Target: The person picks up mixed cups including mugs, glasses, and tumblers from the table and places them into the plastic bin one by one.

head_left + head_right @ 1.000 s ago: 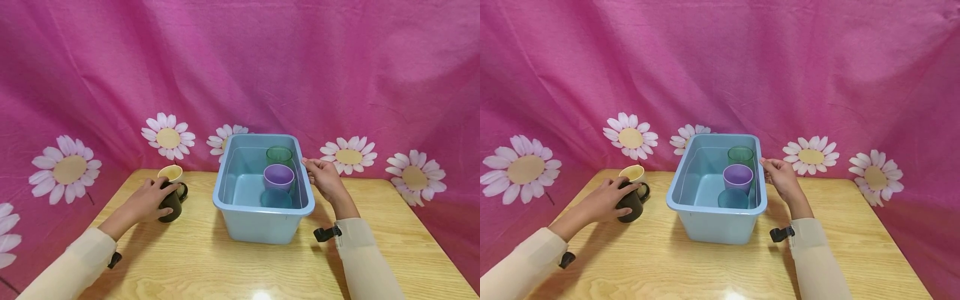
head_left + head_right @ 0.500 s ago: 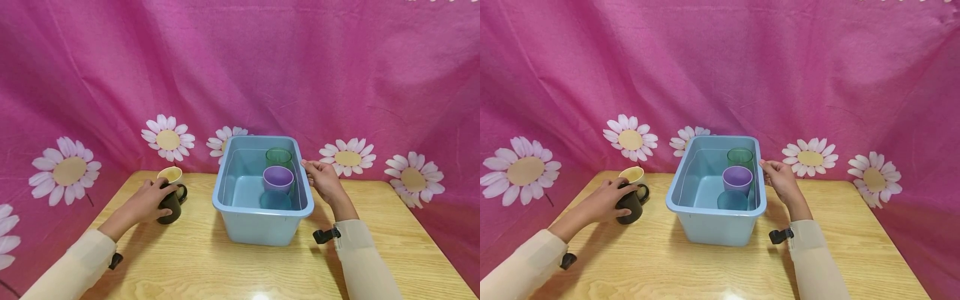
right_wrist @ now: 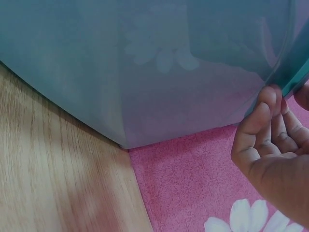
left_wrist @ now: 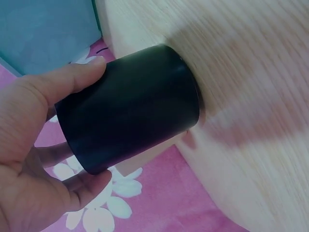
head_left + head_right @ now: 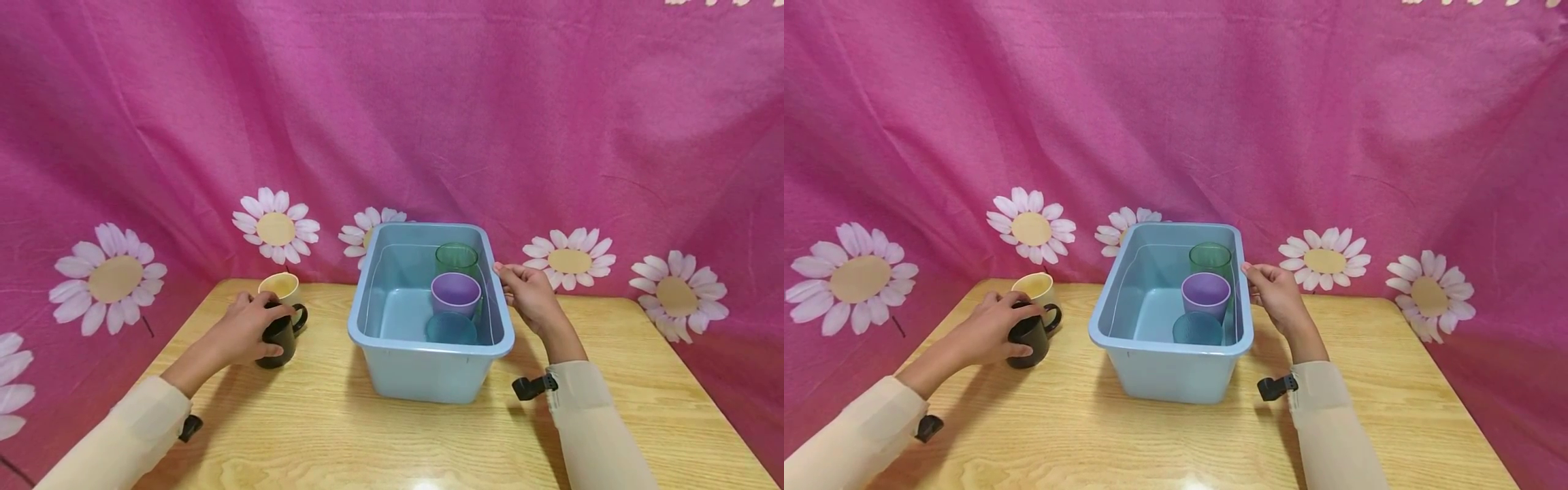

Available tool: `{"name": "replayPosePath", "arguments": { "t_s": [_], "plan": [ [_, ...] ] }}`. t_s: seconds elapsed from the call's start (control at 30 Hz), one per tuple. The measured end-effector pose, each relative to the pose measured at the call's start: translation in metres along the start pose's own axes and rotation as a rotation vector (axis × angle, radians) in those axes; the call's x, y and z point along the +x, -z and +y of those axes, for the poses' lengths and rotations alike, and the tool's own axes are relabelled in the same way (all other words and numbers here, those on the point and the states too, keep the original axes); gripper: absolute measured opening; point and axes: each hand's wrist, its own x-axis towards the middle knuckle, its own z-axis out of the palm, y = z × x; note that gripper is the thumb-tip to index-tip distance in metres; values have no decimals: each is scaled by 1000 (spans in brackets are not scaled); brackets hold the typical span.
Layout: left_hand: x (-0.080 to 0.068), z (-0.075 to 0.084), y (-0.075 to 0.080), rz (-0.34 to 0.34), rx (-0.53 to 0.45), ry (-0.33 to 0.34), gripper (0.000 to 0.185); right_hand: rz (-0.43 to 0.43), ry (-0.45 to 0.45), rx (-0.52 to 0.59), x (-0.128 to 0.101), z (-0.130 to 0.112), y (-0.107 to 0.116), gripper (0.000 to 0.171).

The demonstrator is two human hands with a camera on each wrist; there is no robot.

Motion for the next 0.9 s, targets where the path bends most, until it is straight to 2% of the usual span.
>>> {"name": "replayPosePath", "arguments": {
  "t_s": [0.5,0.7,0.9],
  "plan": [
    [3,6,11,-17,-29,-25,62,-5,-11,6,-2,0,0,19],
    [9,10,24,0,-26,-64,63,-9,-9,24,0,2,0,19],
    [17,13,44,17,25,-98,64,-8,4,33,1,2,0,19]
  ]
}}
